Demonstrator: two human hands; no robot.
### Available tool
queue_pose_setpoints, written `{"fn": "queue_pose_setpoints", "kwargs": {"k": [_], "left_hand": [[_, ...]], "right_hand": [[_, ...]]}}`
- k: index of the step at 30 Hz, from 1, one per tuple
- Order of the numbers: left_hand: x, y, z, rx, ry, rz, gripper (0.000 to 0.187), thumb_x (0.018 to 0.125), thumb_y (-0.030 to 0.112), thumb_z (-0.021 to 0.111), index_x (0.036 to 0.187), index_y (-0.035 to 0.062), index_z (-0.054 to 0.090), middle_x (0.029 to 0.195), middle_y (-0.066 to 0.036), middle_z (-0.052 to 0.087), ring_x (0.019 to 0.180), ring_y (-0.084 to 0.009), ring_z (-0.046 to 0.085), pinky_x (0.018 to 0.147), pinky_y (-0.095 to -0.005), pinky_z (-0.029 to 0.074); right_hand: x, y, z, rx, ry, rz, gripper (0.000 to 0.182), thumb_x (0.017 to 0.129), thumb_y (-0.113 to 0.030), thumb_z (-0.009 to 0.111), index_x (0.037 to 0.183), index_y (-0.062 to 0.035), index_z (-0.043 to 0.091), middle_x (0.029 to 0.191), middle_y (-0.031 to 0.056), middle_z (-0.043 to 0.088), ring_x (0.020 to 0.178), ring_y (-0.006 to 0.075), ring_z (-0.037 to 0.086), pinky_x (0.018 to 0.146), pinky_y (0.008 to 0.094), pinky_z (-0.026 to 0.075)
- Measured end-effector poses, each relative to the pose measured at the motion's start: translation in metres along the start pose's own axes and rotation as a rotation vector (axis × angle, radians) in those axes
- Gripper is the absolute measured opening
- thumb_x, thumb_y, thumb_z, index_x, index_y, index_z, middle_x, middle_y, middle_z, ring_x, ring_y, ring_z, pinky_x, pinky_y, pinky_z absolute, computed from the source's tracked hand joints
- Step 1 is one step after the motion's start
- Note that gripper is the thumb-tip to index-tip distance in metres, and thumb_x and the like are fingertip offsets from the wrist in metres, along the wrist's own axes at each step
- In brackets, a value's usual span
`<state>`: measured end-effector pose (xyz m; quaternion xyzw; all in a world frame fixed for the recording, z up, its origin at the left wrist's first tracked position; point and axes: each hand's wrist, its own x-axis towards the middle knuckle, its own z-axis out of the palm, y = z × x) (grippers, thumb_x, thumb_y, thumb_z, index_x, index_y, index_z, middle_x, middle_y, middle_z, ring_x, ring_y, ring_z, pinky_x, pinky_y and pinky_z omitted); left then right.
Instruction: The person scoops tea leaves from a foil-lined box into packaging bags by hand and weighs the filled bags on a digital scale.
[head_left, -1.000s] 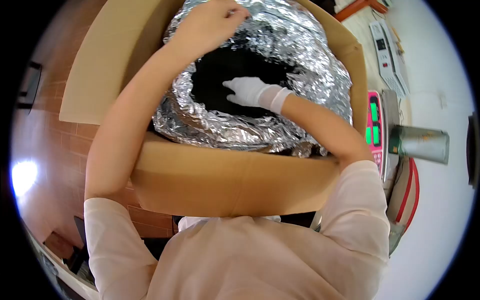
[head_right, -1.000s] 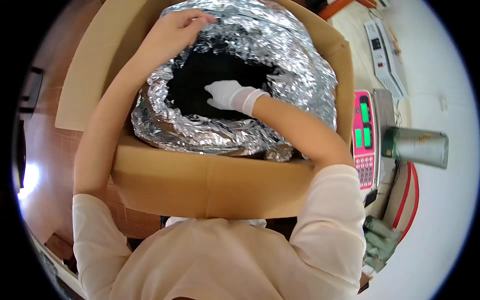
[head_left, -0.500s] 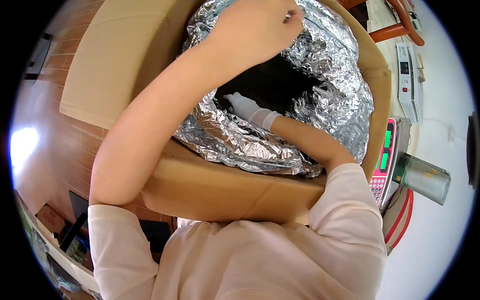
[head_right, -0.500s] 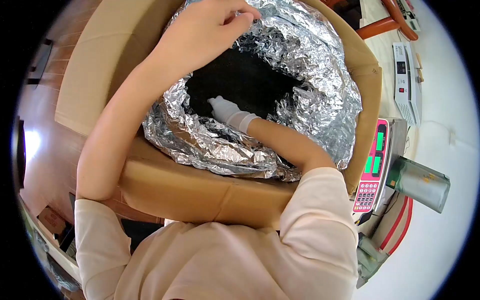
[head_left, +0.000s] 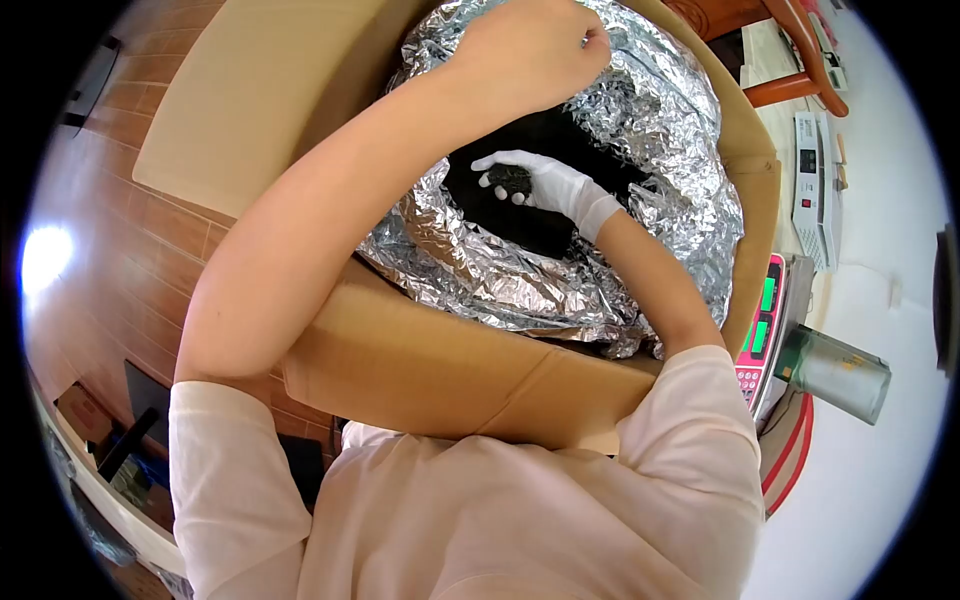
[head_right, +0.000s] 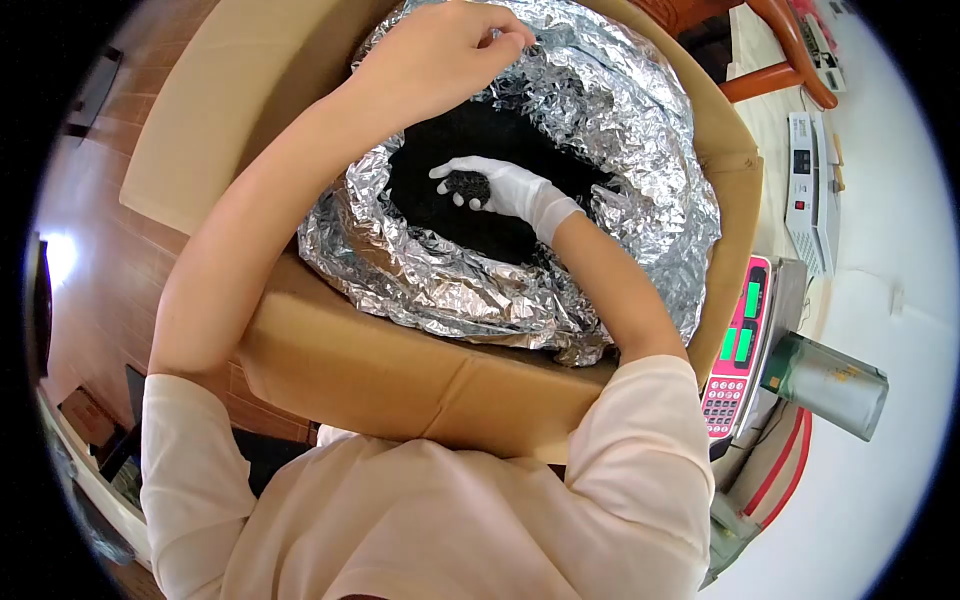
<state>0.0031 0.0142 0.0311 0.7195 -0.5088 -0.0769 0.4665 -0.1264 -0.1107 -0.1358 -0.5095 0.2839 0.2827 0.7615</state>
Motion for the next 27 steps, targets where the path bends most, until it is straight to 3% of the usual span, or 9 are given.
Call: {"fn": "queue_pose_setpoints", "kwargs": {"k": [2, 6, 8, 9, 11, 18, 21, 22, 27], "left_hand": [[0.000, 0.002, -0.003, -0.047, -0.045, -0.007, 0.026, 0.084, 0.020, 0.049, 0.086, -0.0006, 0.065, 0.083, -0.024, 0.063, 0.081, -0.0393, 0.060, 0.075, -0.0470, 0.047], [0.000, -0.007, 0.005, -0.006, 0.002, -0.015, 0.026, 0.084, 0.020, 0.050, 0.087, -0.0003, 0.065, 0.083, -0.023, 0.063, 0.080, -0.0390, 0.060, 0.074, -0.0462, 0.047], [0.001, -0.018, 0.014, 0.090, 0.115, 0.131, 0.028, 0.088, 0.027, 0.051, 0.100, 0.0070, 0.066, 0.065, -0.010, 0.060, 0.061, -0.0234, 0.059, 0.060, -0.0350, 0.045], [0.002, -0.018, 0.014, 0.084, 0.119, 0.139, 0.028, 0.088, 0.027, 0.051, 0.100, 0.0070, 0.066, 0.065, -0.010, 0.060, 0.061, -0.0234, 0.059, 0.060, -0.0350, 0.045], [0.003, -0.015, 0.014, 0.095, 0.007, -0.043, 0.028, 0.087, 0.029, 0.052, 0.099, 0.0070, 0.066, 0.070, -0.013, 0.062, 0.066, -0.0281, 0.060, 0.064, -0.0379, 0.046], [0.003, -0.020, 0.014, 0.109, 0.009, 0.019, 0.029, 0.088, 0.030, 0.053, 0.096, 0.0051, 0.066, 0.062, -0.012, 0.058, 0.059, -0.0268, 0.057, 0.059, -0.0380, 0.044], [0.006, -0.026, 0.016, 0.090, -0.063, 0.017, 0.031, 0.090, 0.031, 0.052, 0.098, 0.0044, 0.065, 0.062, -0.014, 0.058, 0.058, -0.0274, 0.057, 0.060, -0.0380, 0.043], [0.005, -0.020, 0.012, 0.079, -0.090, -0.044, 0.028, 0.086, 0.032, 0.052, 0.091, 0.0076, 0.066, 0.074, -0.016, 0.064, 0.072, -0.0366, 0.060, 0.067, -0.0425, 0.046], [0.004, -0.032, 0.016, 0.117, -0.166, -0.022, 0.034, 0.089, 0.033, 0.049, 0.100, 0.0053, 0.065, 0.088, -0.024, 0.063, 0.086, -0.0410, 0.060, 0.075, -0.0441, 0.046]], "right_hand": [[-0.006, -0.006, 0.006, 0.021, 0.010, 0.018, 0.043, 0.086, -0.048, 0.056, 0.101, -0.0091, 0.063, 0.089, -0.0027, 0.059, 0.070, 0.0072, 0.050, 0.060, 0.0189, 0.039], [-0.012, -0.016, 0.021, -0.199, 0.157, 0.037, 0.041, 0.083, -0.051, 0.060, 0.083, -0.0102, 0.058, 0.078, -0.0031, 0.052, 0.063, 0.0083, 0.045, 0.061, 0.0239, 0.036], [-0.018, -0.023, 0.031, -0.274, 0.217, 0.048, 0.040, 0.083, -0.050, 0.060, 0.083, -0.0100, 0.058, 0.078, -0.0027, 0.052, 0.062, 0.0087, 0.045, 0.060, 0.0241, 0.036], [-0.023, -0.026, 0.036, -0.341, 0.275, 0.058, 0.039, 0.084, -0.049, 0.060, 0.083, -0.0098, 0.057, 0.078, -0.0023, 0.051, 0.062, 0.0091, 0.044, 0.060, 0.0243, 0.036], [-0.030, -0.028, 0.037, -0.310, 0.331, 0.069, 0.038, 0.084, -0.047, 0.060, 0.080, -0.0094, 0.057, 0.075, -0.0012, 0.050, 0.059, 0.0097, 0.044, 0.057, 0.0242, 0.035], [-0.082, -0.031, 0.031, -0.086, 0.410, 0.012, 0.034, 0.085, -0.042, 0.061, 0.071, -0.0110, 0.055, 0.070, -0.0006, 0.053, 0.050, 0.0081, 0.044, 0.048, 0.0206, 0.035], [-0.126, -0.041, 0.038, 0.221, 0.394, -0.097, 0.030, 0.084, -0.035, 0.064, 0.071, -0.0120, 0.051, 0.064, 0.0012, 0.051, 0.041, 0.0076, 0.038, 0.035, 0.0171, 0.027], [-0.146, -0.048, 0.041, 0.255, 0.404, -0.141, 0.029, 0.084, -0.034, 0.066, 0.072, -0.0125, 0.050, 0.065, 0.0008, 0.051, 0.042, 0.0062, 0.038, 0.034, 0.0163, 0.025], [-0.256, -0.063, 0.026, 0.433, 0.460, -0.453, 0.025, 0.089, -0.031, 0.060, 0.073, -0.0143, 0.049, 0.064, 0.0000, 0.049, 0.041, 0.0046, 0.038, 0.029, 0.0149, 0.023]]}}
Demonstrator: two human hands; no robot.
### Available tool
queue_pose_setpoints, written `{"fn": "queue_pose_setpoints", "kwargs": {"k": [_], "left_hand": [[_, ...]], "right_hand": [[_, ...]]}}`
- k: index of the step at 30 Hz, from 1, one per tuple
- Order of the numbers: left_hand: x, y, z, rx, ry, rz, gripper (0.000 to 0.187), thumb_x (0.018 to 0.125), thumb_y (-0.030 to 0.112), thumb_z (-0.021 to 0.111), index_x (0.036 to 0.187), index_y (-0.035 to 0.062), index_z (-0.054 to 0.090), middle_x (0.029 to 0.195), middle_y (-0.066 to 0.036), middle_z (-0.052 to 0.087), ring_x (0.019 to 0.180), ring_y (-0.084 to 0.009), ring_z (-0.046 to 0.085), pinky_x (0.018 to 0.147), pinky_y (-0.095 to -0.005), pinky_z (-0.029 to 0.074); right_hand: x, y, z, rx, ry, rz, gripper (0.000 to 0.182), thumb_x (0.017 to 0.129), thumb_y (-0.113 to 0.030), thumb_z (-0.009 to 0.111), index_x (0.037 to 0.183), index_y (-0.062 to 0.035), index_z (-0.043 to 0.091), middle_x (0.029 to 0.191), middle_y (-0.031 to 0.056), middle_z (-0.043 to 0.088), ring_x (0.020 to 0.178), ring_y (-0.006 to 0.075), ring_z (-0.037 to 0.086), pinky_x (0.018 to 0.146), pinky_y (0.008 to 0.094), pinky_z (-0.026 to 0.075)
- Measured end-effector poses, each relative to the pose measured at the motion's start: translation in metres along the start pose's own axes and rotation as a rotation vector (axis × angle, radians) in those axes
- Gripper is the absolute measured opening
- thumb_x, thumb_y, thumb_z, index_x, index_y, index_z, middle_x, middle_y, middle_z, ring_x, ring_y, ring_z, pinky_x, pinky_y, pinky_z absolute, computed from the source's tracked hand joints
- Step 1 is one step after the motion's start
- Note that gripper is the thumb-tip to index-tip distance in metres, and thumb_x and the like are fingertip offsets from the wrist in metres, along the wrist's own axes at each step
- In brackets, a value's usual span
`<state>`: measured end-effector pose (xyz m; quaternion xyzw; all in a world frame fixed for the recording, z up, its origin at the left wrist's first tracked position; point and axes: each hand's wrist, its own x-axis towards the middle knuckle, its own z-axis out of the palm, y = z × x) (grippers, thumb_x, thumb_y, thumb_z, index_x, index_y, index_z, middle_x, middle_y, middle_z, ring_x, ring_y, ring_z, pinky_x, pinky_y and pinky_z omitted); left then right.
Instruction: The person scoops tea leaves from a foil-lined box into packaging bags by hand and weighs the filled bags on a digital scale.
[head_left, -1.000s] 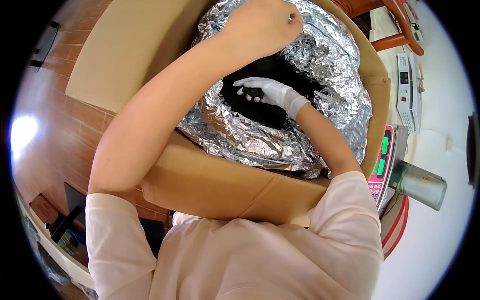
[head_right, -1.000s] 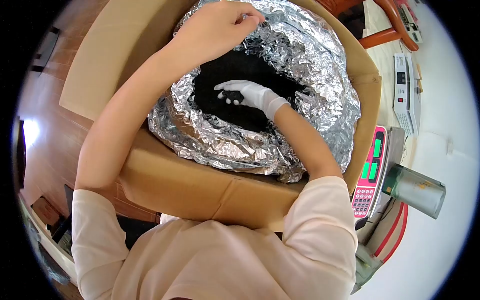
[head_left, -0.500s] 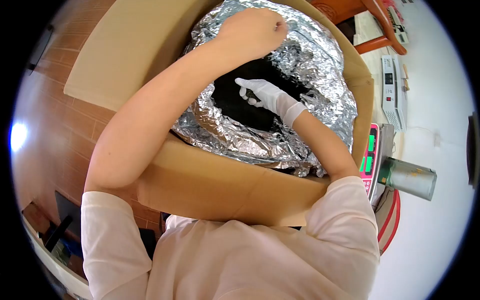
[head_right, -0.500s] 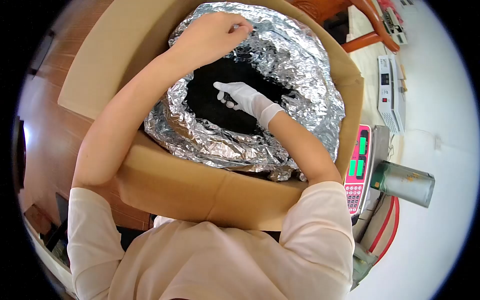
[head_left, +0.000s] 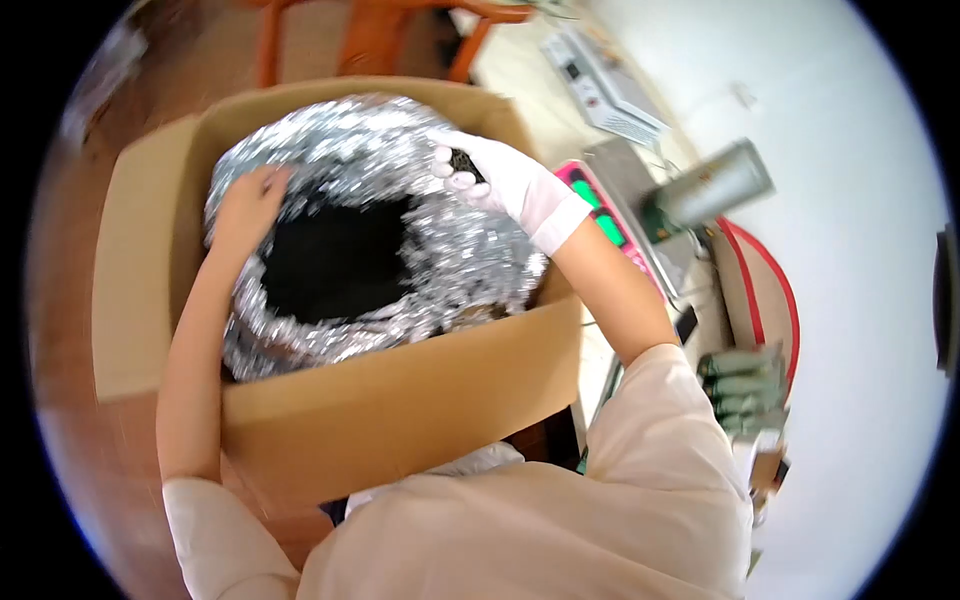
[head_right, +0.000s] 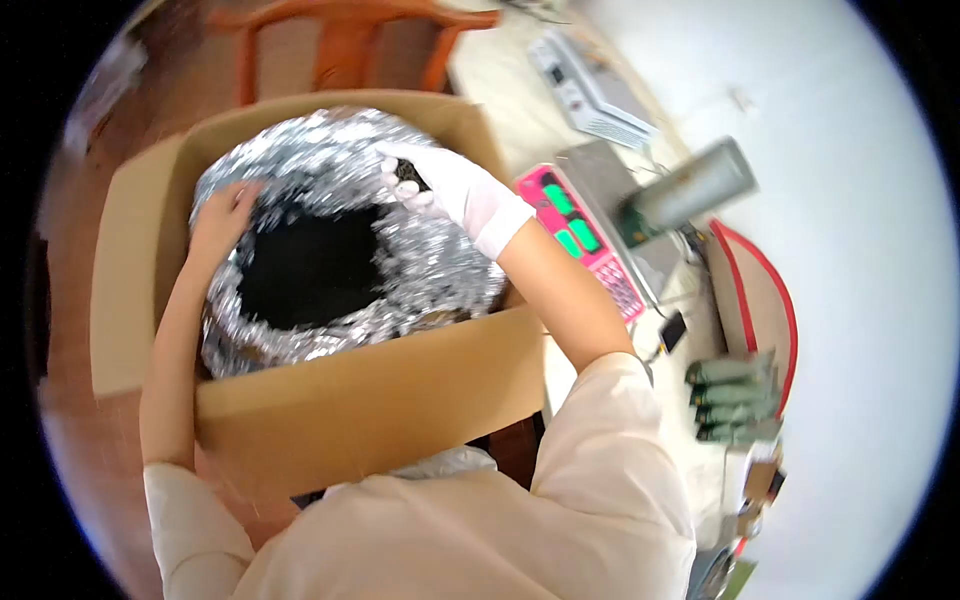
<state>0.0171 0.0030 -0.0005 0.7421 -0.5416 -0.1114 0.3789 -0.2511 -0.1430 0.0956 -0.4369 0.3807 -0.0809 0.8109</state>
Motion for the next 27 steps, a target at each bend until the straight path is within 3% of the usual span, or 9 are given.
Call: {"fn": "queue_pose_setpoints", "kwargs": {"k": [3, 4, 7, 9, 17, 19, 20, 22, 27], "left_hand": [[0.002, -0.023, 0.012, 0.061, 0.085, 0.143, 0.038, 0.092, 0.035, 0.047, 0.090, -0.0007, 0.062, 0.079, -0.025, 0.061, 0.078, -0.0433, 0.058, 0.069, -0.0456, 0.044], [0.002, -0.015, 0.006, 0.018, -0.039, 0.015, 0.037, 0.092, 0.032, 0.049, 0.090, -0.0020, 0.061, 0.075, -0.023, 0.060, 0.070, -0.0413, 0.057, 0.063, -0.0449, 0.043], [-0.001, -0.024, 0.009, -0.024, -0.078, 0.031, 0.028, 0.091, 0.023, 0.050, 0.094, -0.0004, 0.065, 0.059, -0.009, 0.054, 0.050, -0.0139, 0.051, 0.049, -0.0316, 0.038], [0.008, -0.073, 0.028, -0.023, -0.030, 0.046, 0.025, 0.091, 0.020, 0.050, 0.095, 0.0008, 0.066, 0.058, -0.007, 0.054, 0.048, -0.0132, 0.049, 0.048, -0.0296, 0.038], [-0.002, -0.051, 0.012, -0.040, -0.004, -0.054, 0.020, 0.089, 0.013, 0.051, 0.095, 0.0013, 0.066, 0.059, -0.006, 0.055, 0.048, -0.0107, 0.051, 0.048, -0.0274, 0.039], [-0.003, -0.049, 0.011, -0.007, -0.016, -0.029, 0.020, 0.089, 0.013, 0.051, 0.095, 0.0014, 0.065, 0.059, -0.005, 0.055, 0.048, -0.0102, 0.051, 0.047, -0.0268, 0.039], [-0.001, -0.050, 0.010, -0.002, -0.014, -0.030, 0.020, 0.089, 0.013, 0.051, 0.095, 0.0014, 0.065, 0.059, -0.005, 0.055, 0.048, -0.0102, 0.051, 0.047, -0.0268, 0.039], [-0.002, -0.053, 0.009, -0.069, -0.048, -0.094, 0.020, 0.090, 0.013, 0.050, 0.096, 0.0017, 0.065, 0.058, -0.003, 0.054, 0.048, -0.0087, 0.049, 0.045, -0.0256, 0.037], [0.001, -0.058, 0.005, -0.092, -0.029, -0.109, 0.021, 0.091, 0.014, 0.049, 0.098, 0.0020, 0.065, 0.054, 0.000, 0.049, 0.045, -0.0065, 0.044, 0.043, -0.0250, 0.034]], "right_hand": [[-0.052, -0.049, -0.052, 0.202, 0.027, -0.166, 0.027, 0.086, -0.031, 0.063, 0.073, -0.0120, 0.050, 0.063, 0.0022, 0.052, 0.042, 0.0065, 0.042, 0.030, 0.0172, 0.025], [-0.077, -0.067, -0.064, 0.219, 0.130, -0.224, 0.027, 0.086, -0.031, 0.063, 0.072, -0.0127, 0.050, 0.063, 0.0018, 0.051, 0.043, 0.0064, 0.041, 0.032, 0.0167, 0.024], [-0.137, -0.121, -0.123, 0.282, 0.186, -0.465, 0.024, 0.086, -0.029, 0.060, 0.070, -0.0151, 0.049, 0.062, -0.0010, 0.050, 0.042, 0.0058, 0.038, 0.033, 0.0176, 0.021], [-0.184, -0.157, -0.162, 0.245, 0.267, -0.546, 0.024, 0.088, -0.030, 0.057, 0.070, -0.0160, 0.049, 0.061, -0.0030, 0.047, 0.042, 0.0056, 0.036, 0.033, 0.0184, 0.020], [-0.314, -0.237, -0.259, -0.087, 0.720, -0.898, 0.023, 0.091, -0.029, 0.051, 0.079, -0.0096, 0.049, 0.053, -0.0014, 0.045, 0.037, 0.0078, 0.035, 0.031, 0.0196, 0.025], [-0.313, -0.245, -0.281, -0.181, 1.100, -0.664, 0.021, 0.090, -0.027, 0.053, 0.084, -0.0067, 0.049, 0.057, 0.0044, 0.053, 0.037, 0.0097, 0.042, 0.030, 0.0204, 0.029], [-0.308, -0.245, -0.279, -0.178, 1.095, -0.665, 0.021, 0.090, -0.027, 0.053, 0.084, -0.0067, 0.049, 0.057, 0.0044, 0.053, 0.037, 0.0097, 0.042, 0.030, 0.0204, 0.029], [-0.295, -0.237, -0.277, -0.409, 1.479, -0.484, 0.030, 0.089, -0.036, 0.055, 0.078, -0.0087, 0.057, 0.054, -0.0015, 0.047, 0.038, 0.0065, 0.038, 0.033, 0.0212, 0.028], [-0.276, -0.238, -0.309, -1.178, 1.864, -0.169, 0.030, 0.081, -0.028, 0.056, 0.096, -0.0035, 0.066, 0.084, 0.0125, 0.065, 0.074, 0.0236, 0.063, 0.067, 0.0327, 0.049]]}}
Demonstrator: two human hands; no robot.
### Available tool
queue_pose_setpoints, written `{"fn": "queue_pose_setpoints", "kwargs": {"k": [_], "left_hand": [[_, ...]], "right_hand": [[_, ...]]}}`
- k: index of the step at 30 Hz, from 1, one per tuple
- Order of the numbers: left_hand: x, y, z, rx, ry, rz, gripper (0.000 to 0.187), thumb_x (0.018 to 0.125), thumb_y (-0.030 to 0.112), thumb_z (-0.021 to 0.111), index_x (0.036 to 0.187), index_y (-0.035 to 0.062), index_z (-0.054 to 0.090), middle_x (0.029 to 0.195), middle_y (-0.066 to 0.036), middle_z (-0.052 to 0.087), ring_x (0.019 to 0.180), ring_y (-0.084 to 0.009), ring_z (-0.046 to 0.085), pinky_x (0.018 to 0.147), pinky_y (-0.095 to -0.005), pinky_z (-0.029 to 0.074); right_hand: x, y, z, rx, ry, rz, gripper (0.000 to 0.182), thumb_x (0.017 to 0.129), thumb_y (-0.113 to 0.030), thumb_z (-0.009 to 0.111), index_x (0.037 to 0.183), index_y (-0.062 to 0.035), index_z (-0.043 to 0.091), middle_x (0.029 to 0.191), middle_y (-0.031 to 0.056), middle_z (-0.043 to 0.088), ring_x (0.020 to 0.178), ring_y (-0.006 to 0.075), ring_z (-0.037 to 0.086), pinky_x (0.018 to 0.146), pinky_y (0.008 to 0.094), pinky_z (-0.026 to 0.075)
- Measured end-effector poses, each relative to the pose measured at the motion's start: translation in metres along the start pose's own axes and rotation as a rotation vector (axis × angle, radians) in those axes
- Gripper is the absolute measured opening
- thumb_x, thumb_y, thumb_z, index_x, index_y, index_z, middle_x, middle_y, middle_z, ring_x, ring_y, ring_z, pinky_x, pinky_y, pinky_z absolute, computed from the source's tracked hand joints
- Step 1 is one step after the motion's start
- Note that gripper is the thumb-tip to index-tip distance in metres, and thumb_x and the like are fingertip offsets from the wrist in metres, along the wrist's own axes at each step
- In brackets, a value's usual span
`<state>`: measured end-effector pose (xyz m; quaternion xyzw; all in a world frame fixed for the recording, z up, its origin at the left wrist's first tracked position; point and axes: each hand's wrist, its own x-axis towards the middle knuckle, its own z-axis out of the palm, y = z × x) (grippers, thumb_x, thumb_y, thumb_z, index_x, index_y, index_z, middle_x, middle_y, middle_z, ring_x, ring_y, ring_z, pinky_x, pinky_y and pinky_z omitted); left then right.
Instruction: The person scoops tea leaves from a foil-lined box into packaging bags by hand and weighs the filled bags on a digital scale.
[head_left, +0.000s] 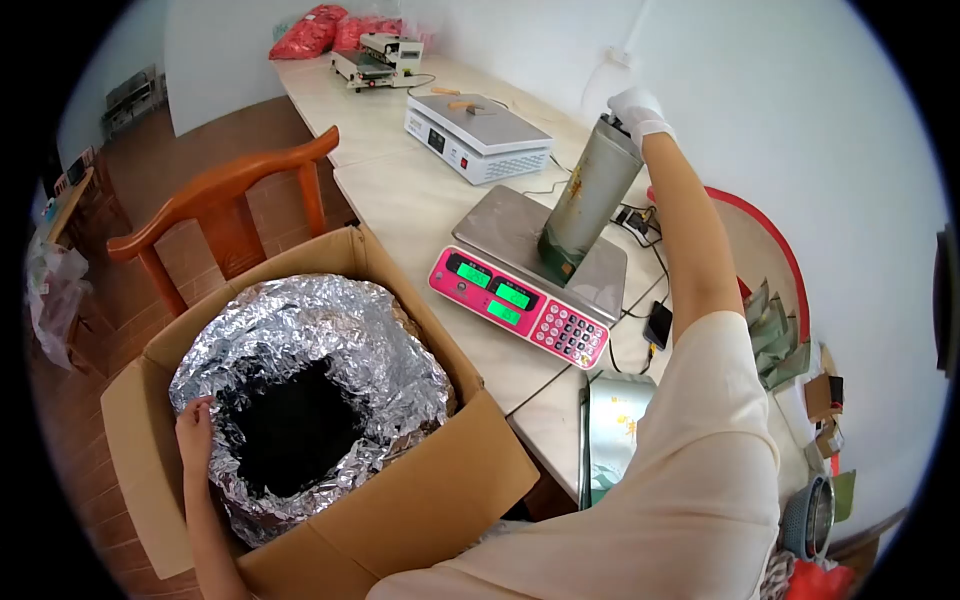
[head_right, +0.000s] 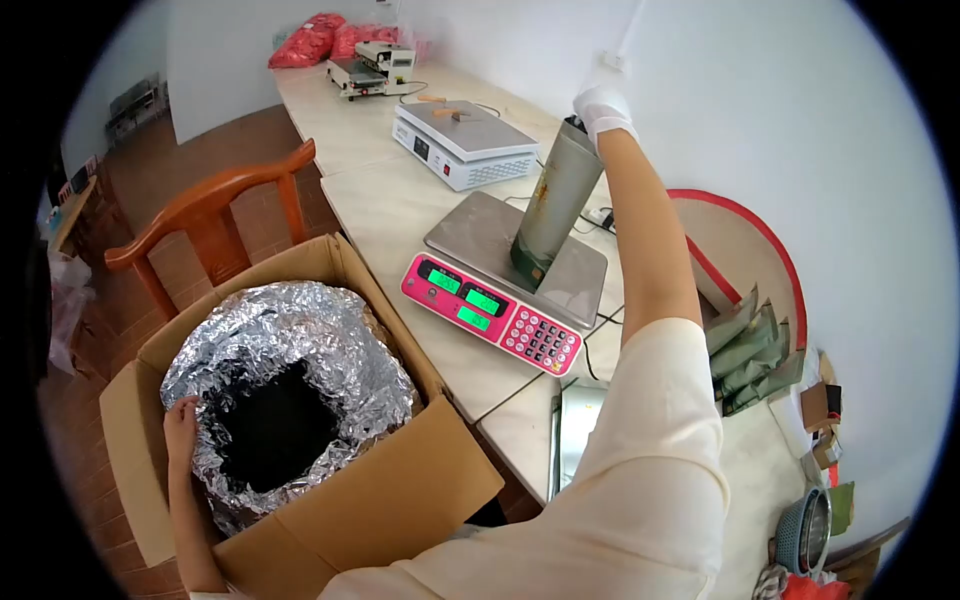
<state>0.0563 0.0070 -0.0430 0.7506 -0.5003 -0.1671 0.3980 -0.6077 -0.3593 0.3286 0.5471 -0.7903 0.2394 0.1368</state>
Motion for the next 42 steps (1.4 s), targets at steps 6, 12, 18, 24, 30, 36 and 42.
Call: {"fn": "queue_pose_setpoints", "kwargs": {"k": [6, 12, 18, 24, 30, 36, 42], "left_hand": [[0.001, 0.006, -0.002, -0.033, -0.017, 0.003, 0.023, 0.092, 0.015, 0.048, 0.101, 0.0031, 0.065, 0.051, 0.002, 0.044, 0.043, -0.0047, 0.040, 0.041, -0.0229, 0.031], [0.002, 0.004, -0.002, -0.047, -0.010, 0.015, 0.023, 0.093, 0.015, 0.047, 0.101, 0.0022, 0.065, 0.051, 0.002, 0.043, 0.044, -0.0048, 0.041, 0.042, -0.0232, 0.031], [0.003, 0.007, -0.003, -0.031, -0.033, 0.007, 0.023, 0.093, 0.015, 0.047, 0.101, 0.0017, 0.064, 0.052, 0.002, 0.043, 0.045, -0.0052, 0.041, 0.043, -0.0235, 0.032], [0.002, 0.005, -0.001, -0.062, -0.017, 0.044, 0.023, 0.093, 0.015, 0.047, 0.100, 0.0030, 0.065, 0.052, 0.002, 0.044, 0.046, -0.0055, 0.042, 0.044, -0.0234, 0.033], [0.002, 0.007, -0.002, -0.086, -0.059, 0.007, 0.023, 0.093, 0.016, 0.048, 0.101, 0.0026, 0.064, 0.055, 0.000, 0.047, 0.048, -0.0056, 0.044, 0.045, -0.0226, 0.034], [0.005, 0.003, -0.001, -0.096, -0.056, 0.009, 0.024, 0.093, 0.017, 0.048, 0.103, 0.0024, 0.064, 0.055, 0.000, 0.048, 0.047, -0.0060, 0.044, 0.045, -0.0225, 0.035], [0.001, 0.014, -0.004, -0.060, -0.076, 0.029, 0.023, 0.094, 0.017, 0.048, 0.102, 0.0024, 0.064, 0.056, 0.001, 0.047, 0.047, -0.0051, 0.043, 0.044, -0.0223, 0.033]], "right_hand": [[-0.006, 0.000, 0.003, -0.488, -0.218, -0.312, 0.031, 0.082, -0.023, 0.049, 0.099, -0.0042, 0.066, 0.104, 0.0150, 0.064, 0.095, 0.0260, 0.063, 0.080, 0.0361, 0.048], [-0.039, -0.007, -0.032, -0.118, -0.477, -0.085, 0.033, 0.086, -0.029, 0.046, 0.102, -0.0089, 0.066, 0.108, 0.0091, 0.065, 0.095, 0.0236, 0.060, 0.077, 0.0379, 0.048], [-0.030, 0.000, -0.033, 0.163, -0.542, 0.080, 0.046, 0.091, -0.039, 0.038, 0.107, -0.0036, 0.062, 0.102, 0.0098, 0.064, 0.086, 0.0241, 0.057, 0.077, 0.0406, 0.045], [-0.026, 0.008, -0.027, 0.201, -0.588, -0.016, 0.049, 0.094, -0.039, 0.033, 0.111, -0.0013, 0.059, 0.099, 0.0114, 0.064, 0.089, 0.0244, 0.054, 0.081, 0.0407, 0.042], [-0.024, 0.000, -0.035, 0.227, -0.749, 0.116, 0.055, 0.095, -0.039, 0.026, 0.131, -0.0001, 0.040, 0.123, 0.0189, 0.052, 0.108, 0.0273, 0.050, 0.095, 0.0385, 0.037], [-0.044, -0.008, -0.073, 0.737, -0.693, 0.224, 0.055, 0.097, -0.034, 0.020, 0.138, 0.0017, 0.027, 0.142, 0.0247, 0.030, 0.134, 0.0347, 0.028, 0.110, 0.0422, 0.025], [-0.082, -0.020, -0.085, 1.534, -0.862, 0.012, 0.053, 0.098, -0.027, 0.021, 0.134, 0.0107, 0.027, 0.141, 0.0261, 0.031, 0.132, 0.0354, 0.031, 0.109, 0.0446, 0.027]]}}
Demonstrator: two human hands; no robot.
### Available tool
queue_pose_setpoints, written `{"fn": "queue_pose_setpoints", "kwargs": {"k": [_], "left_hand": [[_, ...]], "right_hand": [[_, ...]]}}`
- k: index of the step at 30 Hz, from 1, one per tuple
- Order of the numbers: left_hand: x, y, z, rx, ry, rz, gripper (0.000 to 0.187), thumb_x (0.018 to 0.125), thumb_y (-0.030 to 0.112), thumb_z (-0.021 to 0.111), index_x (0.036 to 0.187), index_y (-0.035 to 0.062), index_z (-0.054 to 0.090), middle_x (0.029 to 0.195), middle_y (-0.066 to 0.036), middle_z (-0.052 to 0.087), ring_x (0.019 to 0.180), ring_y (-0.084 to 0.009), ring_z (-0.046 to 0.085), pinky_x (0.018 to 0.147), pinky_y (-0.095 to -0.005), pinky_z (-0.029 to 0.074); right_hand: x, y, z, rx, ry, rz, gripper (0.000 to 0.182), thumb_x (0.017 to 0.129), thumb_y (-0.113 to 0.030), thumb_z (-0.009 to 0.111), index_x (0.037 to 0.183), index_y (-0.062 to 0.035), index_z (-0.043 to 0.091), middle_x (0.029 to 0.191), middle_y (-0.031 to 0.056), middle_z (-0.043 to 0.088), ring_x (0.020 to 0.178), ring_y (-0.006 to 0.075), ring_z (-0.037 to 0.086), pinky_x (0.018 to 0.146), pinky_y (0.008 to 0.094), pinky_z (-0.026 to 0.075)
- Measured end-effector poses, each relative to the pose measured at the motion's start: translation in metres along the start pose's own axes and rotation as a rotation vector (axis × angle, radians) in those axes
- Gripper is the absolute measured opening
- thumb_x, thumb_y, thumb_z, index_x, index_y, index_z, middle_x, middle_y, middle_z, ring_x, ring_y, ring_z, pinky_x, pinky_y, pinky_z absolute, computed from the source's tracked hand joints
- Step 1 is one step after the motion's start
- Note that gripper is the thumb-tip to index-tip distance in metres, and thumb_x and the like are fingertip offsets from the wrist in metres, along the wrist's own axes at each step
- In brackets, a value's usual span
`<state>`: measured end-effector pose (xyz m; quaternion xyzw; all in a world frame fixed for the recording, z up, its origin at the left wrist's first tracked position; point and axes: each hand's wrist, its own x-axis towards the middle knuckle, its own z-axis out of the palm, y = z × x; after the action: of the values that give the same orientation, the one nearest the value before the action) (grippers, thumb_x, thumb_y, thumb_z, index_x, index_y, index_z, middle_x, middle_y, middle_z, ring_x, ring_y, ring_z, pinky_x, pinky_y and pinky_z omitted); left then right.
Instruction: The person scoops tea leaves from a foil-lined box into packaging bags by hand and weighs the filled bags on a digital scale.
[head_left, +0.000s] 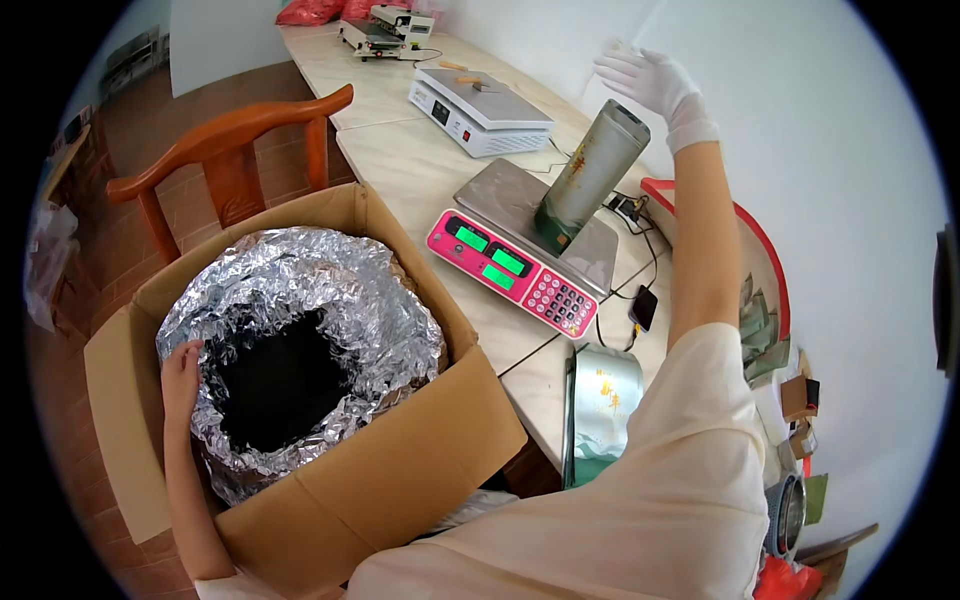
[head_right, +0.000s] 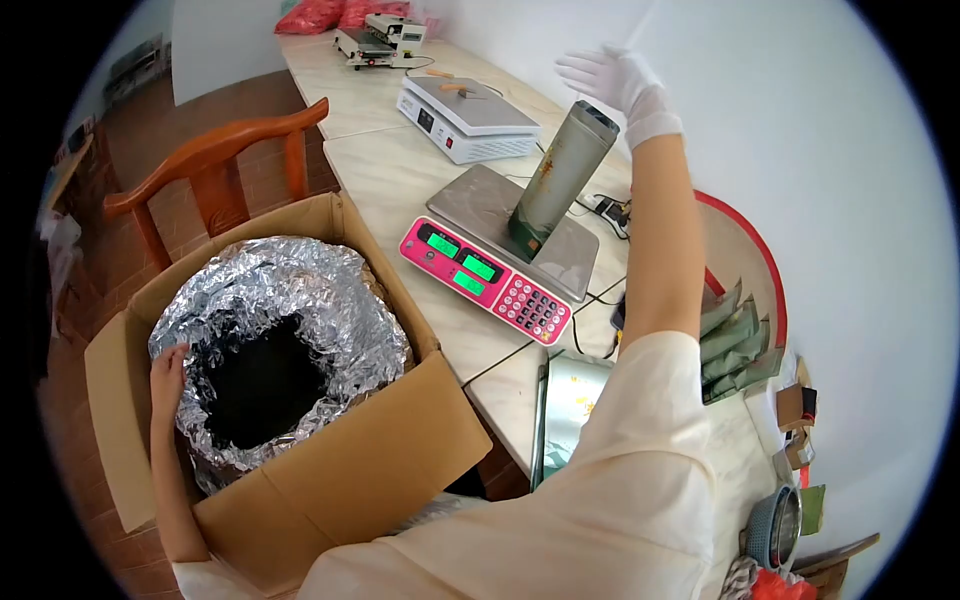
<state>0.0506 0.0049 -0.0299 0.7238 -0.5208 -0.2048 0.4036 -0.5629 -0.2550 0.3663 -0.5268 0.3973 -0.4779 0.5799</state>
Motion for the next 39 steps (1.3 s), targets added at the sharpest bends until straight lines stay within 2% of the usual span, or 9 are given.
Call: {"fn": "queue_pose_setpoints", "kwargs": {"k": [9, 15, 19, 25, 26, 31, 33, 35, 39], "left_hand": [[0.012, -0.019, -0.001, -0.100, -0.050, -0.045, 0.024, 0.095, 0.018, 0.047, 0.102, 0.0032, 0.064, 0.053, 0.005, 0.043, 0.044, -0.0036, 0.038, 0.041, -0.0213, 0.029], [0.017, -0.042, -0.007, -0.147, -0.024, -0.090, 0.030, 0.097, 0.024, 0.045, 0.110, 0.0036, 0.062, 0.053, 0.006, 0.040, 0.042, -0.0023, 0.034, 0.037, -0.0181, 0.025], [0.001, -0.002, -0.010, -0.145, -0.038, -0.135, 0.031, 0.097, 0.025, 0.043, 0.110, 0.0035, 0.062, 0.052, 0.007, 0.039, 0.042, -0.0018, 0.033, 0.038, -0.0179, 0.025], [0.010, -0.012, -0.005, -0.069, -0.051, -0.142, 0.032, 0.097, 0.027, 0.043, 0.110, 0.0041, 0.062, 0.053, 0.007, 0.040, 0.043, -0.0018, 0.034, 0.040, -0.0181, 0.026], [0.011, -0.014, -0.003, -0.068, -0.034, -0.114, 0.032, 0.097, 0.028, 0.044, 0.108, 0.0041, 0.063, 0.053, 0.006, 0.040, 0.044, -0.0021, 0.035, 0.040, -0.0187, 0.026], [-0.001, 0.003, 0.003, 0.030, 0.004, -0.077, 0.034, 0.096, 0.031, 0.045, 0.100, 0.0056, 0.068, 0.053, 0.003, 0.042, 0.044, -0.0052, 0.037, 0.043, -0.0229, 0.029], [-0.002, 0.011, 0.000, 0.080, 0.001, -0.101, 0.032, 0.095, 0.027, 0.044, 0.100, 0.0046, 0.067, 0.054, 0.001, 0.046, 0.046, -0.0070, 0.040, 0.044, -0.0244, 0.031], [-0.003, 0.009, -0.004, 0.124, 0.079, 0.053, 0.029, 0.091, 0.027, 0.048, 0.100, 0.0050, 0.066, 0.057, -0.002, 0.049, 0.051, -0.0109, 0.046, 0.049, -0.0281, 0.037], [-0.012, 0.041, -0.016, 0.142, 0.202, 0.060, 0.031, 0.090, 0.032, 0.049, 0.097, 0.0074, 0.067, 0.059, -0.006, 0.051, 0.057, -0.0164, 0.051, 0.058, -0.0312, 0.042]], "right_hand": [[-0.001, 0.208, 0.179, 0.286, -0.859, 0.207, 0.062, 0.094, -0.041, 0.040, 0.133, 0.0080, 0.036, 0.130, 0.0261, 0.045, 0.119, 0.0355, 0.047, 0.103, 0.0451, 0.036], [-0.043, 0.359, 0.312, 0.496, -0.827, 0.537, 0.071, 0.093, -0.057, 0.029, 0.118, 0.0049, 0.054, 0.111, 0.0181, 0.061, 0.104, 0.0289, 0.058, 0.091, 0.0416, 0.046], [-0.081, 0.379, 0.331, -0.089, -0.817, 0.369, 0.057, 0.095, -0.046, 0.033, 0.097, -0.0011, 0.067, 0.087, 0.0129, 0.067, 0.077, 0.0223, 0.063, 0.077, 0.0350, 0.049], [-0.069, 0.382, 0.314, -0.510, -0.594, -0.009, 0.042, 0.086, -0.037, 0.049, 0.071, -0.0030, 0.069, 0.072, 0.0103, 0.066, 0.071, 0.0224, 0.061, 0.073, 0.0316, 0.047], [-0.065, 0.378, 0.311, -0.482, -0.588, -0.063, 0.046, 0.085, -0.039, 0.039, 0.078, -0.0058, 0.070, 0.073, 0.0112, 0.066, 0.076, 0.0311, 0.061, 0.082, 0.0347, 0.046], [-0.058, 0.395, 0.318, -0.613, -0.691, -0.364, 0.042, 0.086, -0.035, 0.041, 0.077, -0.0042, 0.069, 0.080, 0.0147, 0.067, 0.073, 0.0357, 0.060, 0.080, 0.0374, 0.046], [-0.082, 0.377, 0.319, -0.625, -0.781, -0.117, 0.038, 0.087, -0.035, 0.042, 0.086, -0.0091, 0.070, 0.086, 0.0150, 0.067, 0.079, 0.0349, 0.061, 0.082, 0.0391, 0.046], [-0.089, 0.404, 0.329, -0.839, -0.952, -0.273, 0.035, 0.090, -0.033, 0.044, 0.112, -0.0140, 0.062, 0.097, 0.0139, 0.066, 0.087, 0.0323, 0.061, 0.086, 0.0378, 0.045], [-0.107, 0.438, 0.341, -1.082, -1.108, -0.163, 0.038, 0.086, -0.035, 0.048, 0.115, -0.0153, 0.061, 0.110, 0.0131, 0.062, 0.103, 0.0305, 0.058, 0.091, 0.0393, 0.044]]}}
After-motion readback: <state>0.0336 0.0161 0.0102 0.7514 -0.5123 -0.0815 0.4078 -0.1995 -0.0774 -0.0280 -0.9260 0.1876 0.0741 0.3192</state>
